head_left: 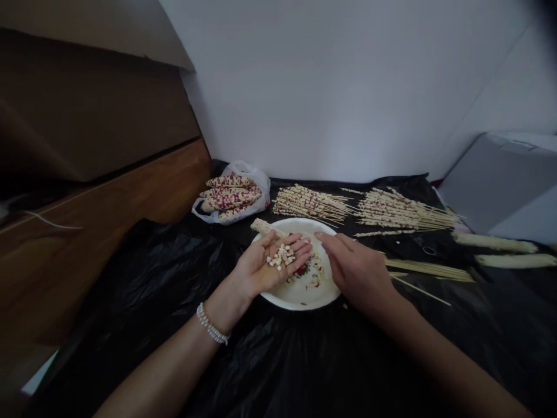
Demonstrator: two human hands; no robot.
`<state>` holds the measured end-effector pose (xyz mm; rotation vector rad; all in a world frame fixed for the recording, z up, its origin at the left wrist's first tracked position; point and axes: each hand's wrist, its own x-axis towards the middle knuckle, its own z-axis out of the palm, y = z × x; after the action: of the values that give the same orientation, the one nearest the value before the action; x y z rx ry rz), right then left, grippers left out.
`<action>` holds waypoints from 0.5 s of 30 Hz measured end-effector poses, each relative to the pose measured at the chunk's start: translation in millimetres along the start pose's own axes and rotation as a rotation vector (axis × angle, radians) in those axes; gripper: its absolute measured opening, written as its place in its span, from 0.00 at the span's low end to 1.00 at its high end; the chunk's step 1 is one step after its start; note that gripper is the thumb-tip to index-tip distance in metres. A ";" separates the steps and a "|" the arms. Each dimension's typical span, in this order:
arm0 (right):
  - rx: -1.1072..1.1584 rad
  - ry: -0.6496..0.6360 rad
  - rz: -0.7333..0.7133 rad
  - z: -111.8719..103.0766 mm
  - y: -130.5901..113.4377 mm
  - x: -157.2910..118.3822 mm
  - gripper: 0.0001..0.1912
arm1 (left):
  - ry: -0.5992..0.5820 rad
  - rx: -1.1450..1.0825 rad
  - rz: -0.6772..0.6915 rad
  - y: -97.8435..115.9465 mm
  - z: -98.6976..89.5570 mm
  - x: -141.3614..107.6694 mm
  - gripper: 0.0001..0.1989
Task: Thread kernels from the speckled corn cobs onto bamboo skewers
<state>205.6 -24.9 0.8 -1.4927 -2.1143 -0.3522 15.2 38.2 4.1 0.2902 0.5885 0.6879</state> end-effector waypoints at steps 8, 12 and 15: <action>0.240 -0.012 0.007 -1.4 -5.5 2.5 0.15 | -0.144 0.089 -0.015 -4.1 3.1 -2.9 0.26; 0.409 -0.106 0.018 -0.8 -15.3 14.6 0.16 | -0.144 0.170 -0.016 -7.8 5.2 -5.3 0.31; 0.403 -0.192 -0.013 0.4 -27.8 20.2 0.16 | -0.132 0.288 0.020 -9.4 4.8 -6.2 0.32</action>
<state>174.6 -18.6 14.0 -1.3154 -2.1773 0.2135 19.0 26.8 6.4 0.6057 0.5585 0.5974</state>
